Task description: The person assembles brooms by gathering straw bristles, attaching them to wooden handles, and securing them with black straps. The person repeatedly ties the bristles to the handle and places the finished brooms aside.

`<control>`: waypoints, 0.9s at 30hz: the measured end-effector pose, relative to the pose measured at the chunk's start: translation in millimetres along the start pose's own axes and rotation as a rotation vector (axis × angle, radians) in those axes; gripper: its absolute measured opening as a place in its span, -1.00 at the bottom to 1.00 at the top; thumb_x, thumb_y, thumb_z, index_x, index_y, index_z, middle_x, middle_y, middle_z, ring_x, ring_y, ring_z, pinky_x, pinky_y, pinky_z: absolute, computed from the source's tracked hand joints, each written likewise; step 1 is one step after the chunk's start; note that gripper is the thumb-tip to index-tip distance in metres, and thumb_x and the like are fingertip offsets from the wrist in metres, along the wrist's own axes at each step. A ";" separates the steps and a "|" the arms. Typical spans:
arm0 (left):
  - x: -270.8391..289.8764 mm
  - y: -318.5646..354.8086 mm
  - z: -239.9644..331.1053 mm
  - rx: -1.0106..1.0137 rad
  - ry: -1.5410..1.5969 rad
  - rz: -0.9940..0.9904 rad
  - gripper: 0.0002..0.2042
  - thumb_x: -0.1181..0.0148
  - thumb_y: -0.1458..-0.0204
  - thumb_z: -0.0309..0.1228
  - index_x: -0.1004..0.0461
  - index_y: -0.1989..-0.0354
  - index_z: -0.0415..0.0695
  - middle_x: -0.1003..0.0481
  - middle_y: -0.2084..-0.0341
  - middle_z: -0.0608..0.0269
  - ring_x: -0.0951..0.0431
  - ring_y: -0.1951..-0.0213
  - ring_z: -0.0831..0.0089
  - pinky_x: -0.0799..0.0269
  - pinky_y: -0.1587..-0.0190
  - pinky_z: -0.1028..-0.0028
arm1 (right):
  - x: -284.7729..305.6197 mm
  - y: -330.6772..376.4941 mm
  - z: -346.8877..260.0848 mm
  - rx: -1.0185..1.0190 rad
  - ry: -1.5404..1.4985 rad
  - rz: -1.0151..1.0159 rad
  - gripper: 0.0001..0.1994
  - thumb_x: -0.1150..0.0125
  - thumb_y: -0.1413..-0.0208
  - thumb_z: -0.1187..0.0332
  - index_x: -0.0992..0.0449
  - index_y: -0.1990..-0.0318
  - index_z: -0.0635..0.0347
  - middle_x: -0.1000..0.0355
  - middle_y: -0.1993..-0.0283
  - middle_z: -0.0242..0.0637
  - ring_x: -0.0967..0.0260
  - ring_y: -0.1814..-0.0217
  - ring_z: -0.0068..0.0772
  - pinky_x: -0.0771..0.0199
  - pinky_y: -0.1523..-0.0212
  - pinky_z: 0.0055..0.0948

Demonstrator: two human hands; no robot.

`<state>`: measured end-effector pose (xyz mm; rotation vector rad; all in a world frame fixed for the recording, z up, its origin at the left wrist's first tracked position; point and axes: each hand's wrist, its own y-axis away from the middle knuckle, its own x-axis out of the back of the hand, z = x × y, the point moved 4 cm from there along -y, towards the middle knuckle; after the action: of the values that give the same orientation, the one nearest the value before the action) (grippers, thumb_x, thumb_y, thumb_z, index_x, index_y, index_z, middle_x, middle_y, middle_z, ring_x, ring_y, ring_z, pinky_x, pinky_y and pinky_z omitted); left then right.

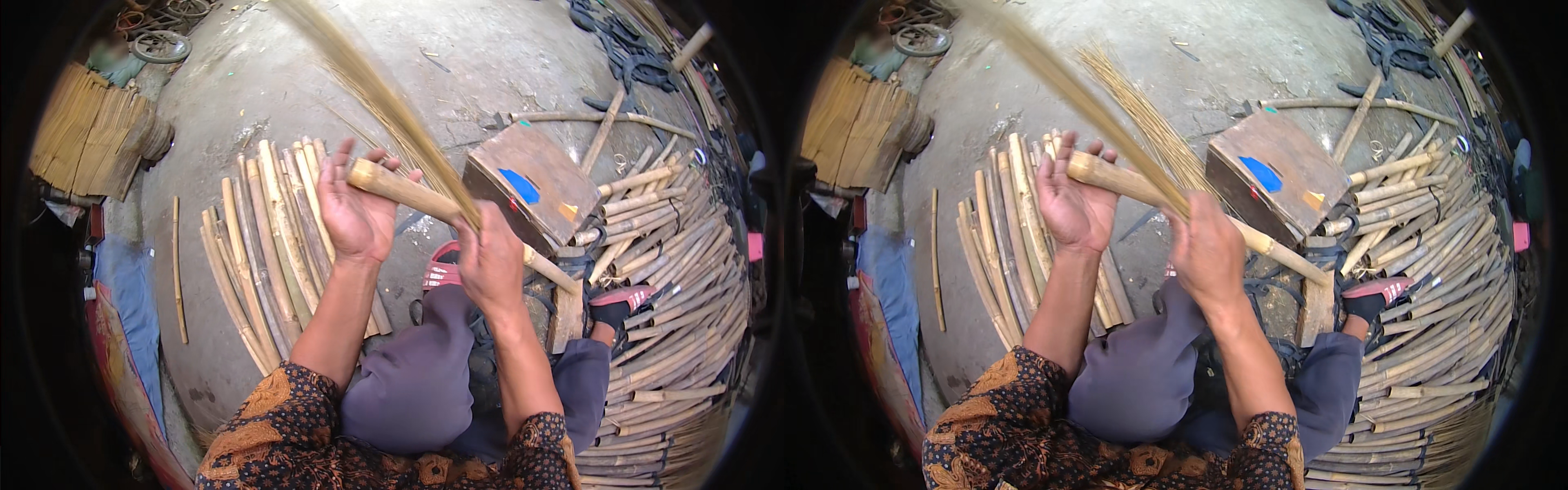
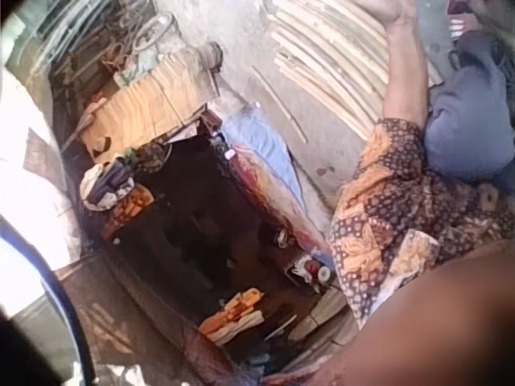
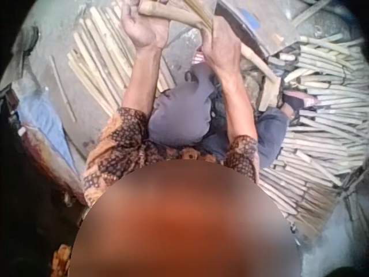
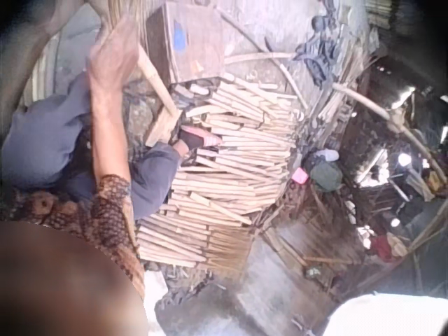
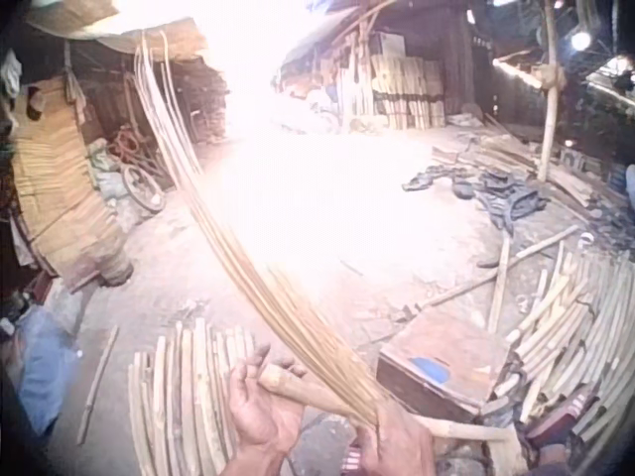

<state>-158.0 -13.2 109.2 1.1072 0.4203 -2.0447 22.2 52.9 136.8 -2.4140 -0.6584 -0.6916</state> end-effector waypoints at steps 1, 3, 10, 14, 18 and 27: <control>-4.4 4.0 2.2 -0.021 0.015 -0.013 -0.33 0.08 -0.33 0.24 -0.28 -0.27 -0.15 -0.48 0.04 0.05 -0.50 -0.06 0.08 -0.44 -0.21 -0.09 | -9.6 -12.6 -14.7 0.091 0.035 0.005 -0.79 -0.30 -0.24 0.36 -0.46 0.07 0.21 -0.48 0.28 -0.03 -0.53 0.25 0.13 -0.52 0.28 -0.03; -13.9 14.7 0.8 -0.062 0.052 -0.078 -0.21 0.08 -0.28 0.36 -0.25 -0.30 -0.18 -0.49 0.05 0.04 -0.50 -0.07 0.10 -0.46 -0.20 0.03 | -21.7 -31.1 -37.0 0.226 0.082 0.012 -0.76 -0.34 -0.19 0.37 -0.43 0.08 0.20 -0.46 0.28 -0.06 -0.52 0.25 0.11 -0.52 0.29 0.00; -21.1 27.1 1.0 -0.152 -0.271 -0.141 -0.77 -0.19 -0.38 -0.38 -0.44 -0.12 -0.15 -0.54 0.10 0.26 -0.53 0.01 0.57 -0.45 -0.13 0.49 | -12.2 -41.9 -59.8 0.372 -0.064 -0.044 -0.67 -0.27 -0.22 0.43 -0.44 -0.11 0.29 -0.47 0.20 -0.05 -0.46 0.07 0.09 -0.49 -0.02 -0.06; -18.6 25.4 2.5 -0.191 -0.250 -0.218 -0.80 -0.18 -0.36 -0.45 -0.45 -0.10 -0.11 -0.57 0.03 0.17 -0.55 -0.07 0.44 -0.47 -0.22 0.35 | -5.0 -46.9 -51.8 0.218 -0.200 -0.054 -0.81 -0.22 -0.24 0.47 -0.57 0.03 0.31 -0.50 0.17 -0.04 -0.45 0.05 0.04 -0.47 -0.07 -0.11; -21.0 27.6 2.6 -0.194 -0.308 -0.304 -0.76 -0.14 -0.34 -0.55 -0.41 -0.14 -0.14 -0.59 -0.04 0.09 -0.51 -0.22 0.31 -0.36 -0.37 0.19 | -7.1 -49.1 -49.2 0.124 -0.235 -0.107 -0.82 -0.20 -0.24 0.47 -0.60 0.05 0.29 -0.53 0.17 -0.02 -0.49 0.04 0.11 -0.51 -0.06 -0.10; -24.9 30.8 18.6 -0.268 -0.599 -0.275 -0.44 -0.20 -0.33 -0.41 -0.17 -0.43 -0.25 -0.51 -0.23 -0.02 -0.48 -0.25 0.31 -0.26 -0.42 0.26 | -35.0 -44.2 -56.7 0.209 0.066 -0.237 -0.71 -0.33 -0.04 0.44 -0.42 0.09 0.22 -0.56 0.21 -0.02 -0.58 0.11 0.12 -0.60 0.17 0.02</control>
<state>-137.1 -32.9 142.3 0.2582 0.5330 -2.3460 -48.1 40.5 172.9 -2.1341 -0.9500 -0.7535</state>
